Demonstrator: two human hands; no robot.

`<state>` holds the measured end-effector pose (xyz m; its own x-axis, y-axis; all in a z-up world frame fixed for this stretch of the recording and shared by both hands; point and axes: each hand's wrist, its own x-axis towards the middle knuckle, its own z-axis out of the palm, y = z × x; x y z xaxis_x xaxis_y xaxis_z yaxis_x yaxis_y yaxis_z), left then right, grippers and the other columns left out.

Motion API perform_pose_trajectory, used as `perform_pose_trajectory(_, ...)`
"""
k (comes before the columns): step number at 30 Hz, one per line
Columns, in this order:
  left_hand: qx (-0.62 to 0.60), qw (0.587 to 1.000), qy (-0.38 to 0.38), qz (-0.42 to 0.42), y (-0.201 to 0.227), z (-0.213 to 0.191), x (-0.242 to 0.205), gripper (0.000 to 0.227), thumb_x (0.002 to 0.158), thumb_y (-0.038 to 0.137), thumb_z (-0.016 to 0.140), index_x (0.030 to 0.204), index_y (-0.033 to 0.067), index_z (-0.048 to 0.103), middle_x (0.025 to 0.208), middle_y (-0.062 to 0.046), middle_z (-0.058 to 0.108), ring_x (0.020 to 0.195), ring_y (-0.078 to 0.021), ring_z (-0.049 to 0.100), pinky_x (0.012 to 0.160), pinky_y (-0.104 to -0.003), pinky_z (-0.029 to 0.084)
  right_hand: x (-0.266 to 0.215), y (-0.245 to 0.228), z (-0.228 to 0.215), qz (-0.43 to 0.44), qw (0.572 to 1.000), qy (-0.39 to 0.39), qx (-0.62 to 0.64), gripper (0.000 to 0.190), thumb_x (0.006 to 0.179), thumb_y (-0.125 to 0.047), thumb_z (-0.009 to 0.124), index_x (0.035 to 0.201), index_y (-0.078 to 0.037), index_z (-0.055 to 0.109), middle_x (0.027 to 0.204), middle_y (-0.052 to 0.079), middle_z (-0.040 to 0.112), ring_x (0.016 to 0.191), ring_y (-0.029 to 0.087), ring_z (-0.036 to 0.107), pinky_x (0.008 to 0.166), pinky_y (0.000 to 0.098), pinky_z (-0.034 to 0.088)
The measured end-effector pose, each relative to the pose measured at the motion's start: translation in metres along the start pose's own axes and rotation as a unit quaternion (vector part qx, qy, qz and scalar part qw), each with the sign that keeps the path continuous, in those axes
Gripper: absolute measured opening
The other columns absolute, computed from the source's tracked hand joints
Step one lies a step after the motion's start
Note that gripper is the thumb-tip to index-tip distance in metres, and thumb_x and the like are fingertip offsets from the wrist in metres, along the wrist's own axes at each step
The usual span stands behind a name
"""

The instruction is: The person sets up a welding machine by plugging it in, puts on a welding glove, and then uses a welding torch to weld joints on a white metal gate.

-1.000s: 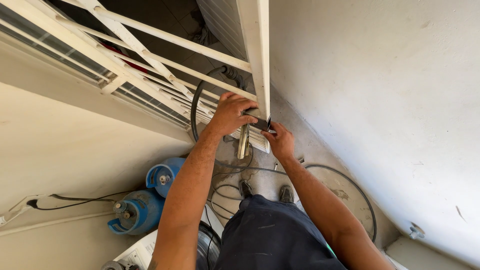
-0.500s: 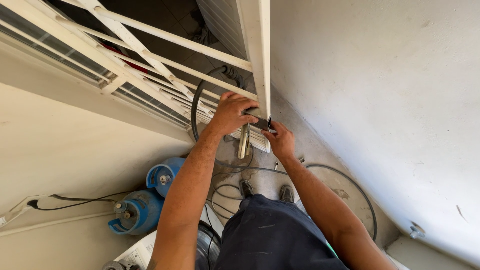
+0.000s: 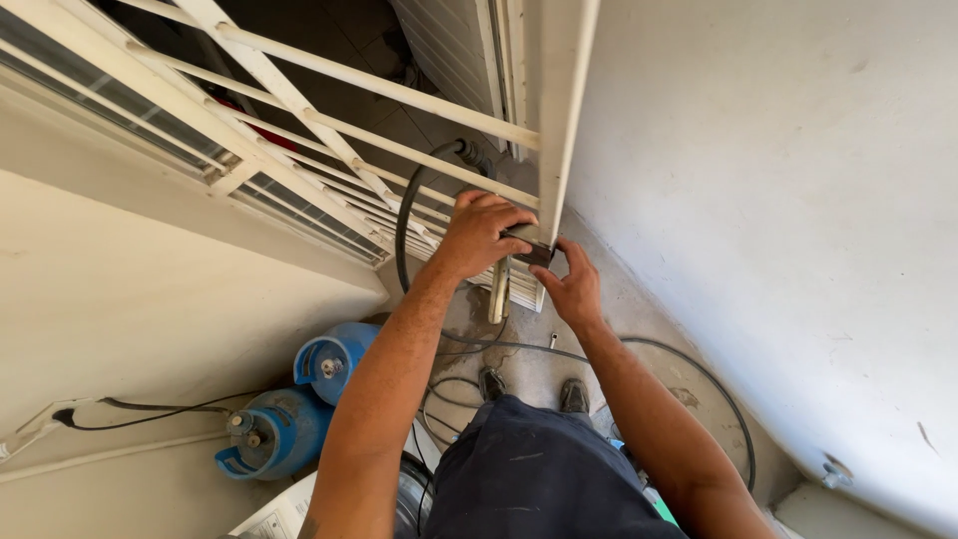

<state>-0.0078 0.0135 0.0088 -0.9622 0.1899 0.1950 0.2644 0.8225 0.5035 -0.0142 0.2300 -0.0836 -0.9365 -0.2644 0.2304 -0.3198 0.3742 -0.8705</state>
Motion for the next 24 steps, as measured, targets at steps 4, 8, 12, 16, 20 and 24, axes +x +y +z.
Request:
perform_pose_trajectory(4, -0.025, 0.999, 0.011, 0.019, 0.011, -0.009, 0.002, 0.046, 0.090, 0.053, 0.077, 0.127, 0.0272, 0.069, 0.114, 0.002, 0.076, 0.128, -0.0179, 0.060, 0.118, -0.051, 0.026, 0.007, 0.007, 0.002, 0.023, 1.000, -0.015, 0.007, 0.047, 0.084, -0.042, 0.086, 0.120, -0.017, 0.071, 0.110, 0.008, 0.075, 0.113, 0.031, 0.070, 0.098, 0.0480, 0.056)
perform_pose_trajectory(8, -0.020, 1.000, 0.020, 0.008, 0.034, -0.021, -0.012, 0.069, 0.082, 0.050, 0.086, 0.140, 0.0241, 0.061, 0.136, -0.003, 0.067, 0.138, -0.0294, 0.051, 0.122, -0.062, 0.025, -0.008, 0.001, -0.013, 0.045, 0.998, -0.042, 0.017, 0.043, 0.086, -0.039, 0.085, 0.119, -0.017, 0.070, 0.111, 0.008, 0.076, 0.116, 0.030, 0.068, 0.100, 0.0478, 0.054)
perform_pose_trajectory(12, -0.067, 0.991, 0.101, -0.064, 0.061, -0.020, -0.058, 0.065, 0.092, 0.049, 0.078, 0.146, 0.0200, 0.056, 0.146, -0.008, 0.057, 0.143, -0.0356, 0.045, 0.122, -0.062, 0.030, -0.026, -0.003, -0.040, 0.067, 0.995, -0.071, 0.009, 0.035, 0.087, -0.038, 0.086, 0.110, -0.017, 0.071, 0.106, 0.006, 0.077, 0.112, 0.027, 0.071, 0.092, 0.0484, 0.056)
perform_pose_trajectory(16, -0.205, 0.940, 0.178, -0.208, 0.090, 0.028, -0.147, 0.048, 0.097, 0.041, 0.074, 0.139, 0.0200, 0.062, 0.138, -0.006, 0.063, 0.133, -0.0324, 0.058, 0.111, -0.053, 0.047, -0.047, 0.000, -0.060, 0.092, 0.978, -0.164, 0.088, 0.030, 0.086, -0.029, 0.089, 0.101, -0.012, 0.070, 0.098, 0.008, 0.079, 0.107, 0.026, 0.074, 0.095, 0.0468, 0.057)
perform_pose_trajectory(20, -0.258, 0.872, 0.275, -0.311, 0.145, 0.074, -0.227, 0.048, 0.096, 0.046, 0.074, 0.131, 0.0135, 0.069, 0.126, -0.013, 0.067, 0.122, -0.0343, 0.065, 0.108, -0.052, 0.048, -0.065, -0.005, -0.057, 0.059, 0.940, -0.312, 0.122, 0.028, 0.088, -0.028, 0.088, 0.100, -0.011, 0.070, 0.088, 0.008, 0.075, 0.093, 0.017, 0.073, 0.086, 0.0397, 0.058)
perform_pose_trajectory(24, -0.334, 0.748, 0.401, -0.409, 0.187, 0.120, -0.301, 0.034, 0.098, 0.033, 0.074, 0.123, 0.0111, 0.072, 0.111, -0.014, 0.073, 0.109, -0.0292, 0.068, 0.099, -0.047, 0.052, -0.081, -0.033, -0.024, 0.043, 0.875, -0.453, 0.166, 0.028, 0.096, -0.018, 0.075, 0.120, -0.004, 0.069, 0.104, 0.017, 0.073, 0.102, 0.023, 0.068, 0.089, 0.0453, 0.055)
